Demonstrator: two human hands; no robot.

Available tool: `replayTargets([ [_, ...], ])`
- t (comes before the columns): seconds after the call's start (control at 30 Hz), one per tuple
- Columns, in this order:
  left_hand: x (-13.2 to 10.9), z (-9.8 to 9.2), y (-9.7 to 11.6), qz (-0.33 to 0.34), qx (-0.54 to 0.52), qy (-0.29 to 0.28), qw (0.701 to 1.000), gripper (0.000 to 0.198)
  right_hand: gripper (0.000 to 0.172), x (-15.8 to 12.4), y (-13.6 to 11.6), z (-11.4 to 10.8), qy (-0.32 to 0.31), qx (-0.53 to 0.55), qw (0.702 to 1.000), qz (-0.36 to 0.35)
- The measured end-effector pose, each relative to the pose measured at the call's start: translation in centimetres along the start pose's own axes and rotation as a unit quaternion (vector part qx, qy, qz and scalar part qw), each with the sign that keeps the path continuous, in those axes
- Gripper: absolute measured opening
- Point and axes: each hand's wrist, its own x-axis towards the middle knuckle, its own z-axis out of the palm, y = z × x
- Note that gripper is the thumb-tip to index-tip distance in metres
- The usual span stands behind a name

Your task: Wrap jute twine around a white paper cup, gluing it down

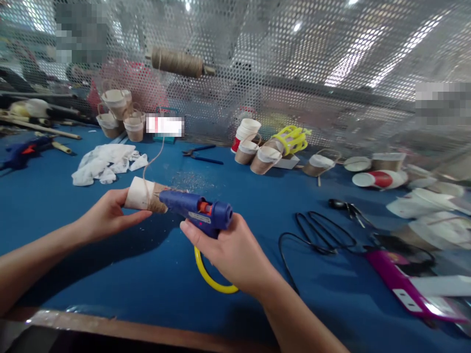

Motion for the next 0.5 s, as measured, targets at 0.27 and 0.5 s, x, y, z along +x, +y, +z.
replayTargets([
  [0.27,0.01,-0.06,0.27,0.043,-0.015,-0.013,0.999,0.030,0.013,0.13,0.12,0.56,0.015,-0.030,0.999,-0.035],
  [0.5,-0.02,-0.03,0.18,0.024,-0.002,-0.002,1.000,0.030,0.012,0.00,0.31,0.88,0.038,-0.067,0.997,-0.019],
])
